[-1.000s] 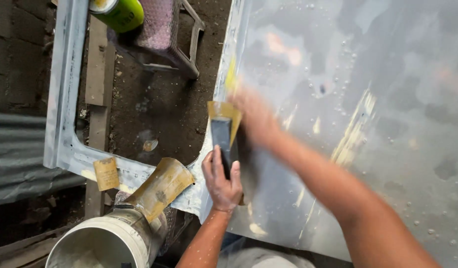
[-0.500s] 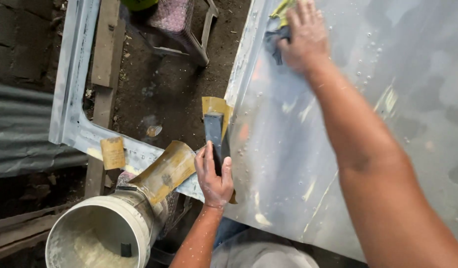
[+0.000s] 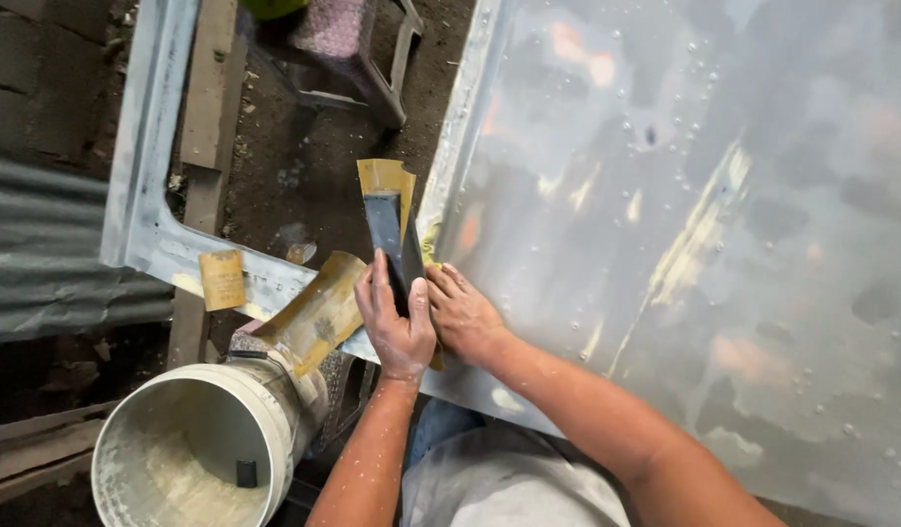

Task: The person sands a large, flat, metallic car part using a sanding block and a yellow cloth. They repeatedly wipe the surface with the cloth and sand different sections of the panel, which is resting on a support structure.

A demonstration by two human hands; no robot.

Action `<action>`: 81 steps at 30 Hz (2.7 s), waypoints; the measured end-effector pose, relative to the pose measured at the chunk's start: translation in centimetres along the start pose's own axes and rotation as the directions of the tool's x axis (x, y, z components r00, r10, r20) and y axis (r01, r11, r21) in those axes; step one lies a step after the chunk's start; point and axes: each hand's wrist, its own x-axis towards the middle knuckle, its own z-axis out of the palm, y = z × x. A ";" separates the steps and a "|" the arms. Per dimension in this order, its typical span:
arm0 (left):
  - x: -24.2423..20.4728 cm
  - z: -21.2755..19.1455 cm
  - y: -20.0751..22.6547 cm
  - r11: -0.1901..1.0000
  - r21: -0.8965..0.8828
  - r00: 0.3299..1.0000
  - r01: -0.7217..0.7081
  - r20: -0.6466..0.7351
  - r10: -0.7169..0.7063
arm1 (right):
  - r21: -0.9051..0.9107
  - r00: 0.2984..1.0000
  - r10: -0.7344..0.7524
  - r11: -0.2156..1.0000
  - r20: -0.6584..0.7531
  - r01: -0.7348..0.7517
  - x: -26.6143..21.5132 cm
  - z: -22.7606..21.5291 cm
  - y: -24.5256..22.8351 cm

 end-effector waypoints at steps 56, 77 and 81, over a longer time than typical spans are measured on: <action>-0.3 -2.5 -2.5 0.837 0.150 0.687 -0.526 0.656 0.314 | 0.396 0.429 0.711 0.682 -0.557 -0.615 -21.0 11.6 -7.3; -3.0 7.3 2.6 0.654 -0.069 0.432 -0.753 0.698 0.571 | 0.603 0.137 0.879 0.419 -0.456 -0.679 -13.2 7.9 24.7; -3.5 12.9 5.3 0.651 -0.018 0.477 -0.759 0.666 0.573 | 0.626 0.496 0.751 0.649 -0.435 -0.432 -7.8 2.6 25.8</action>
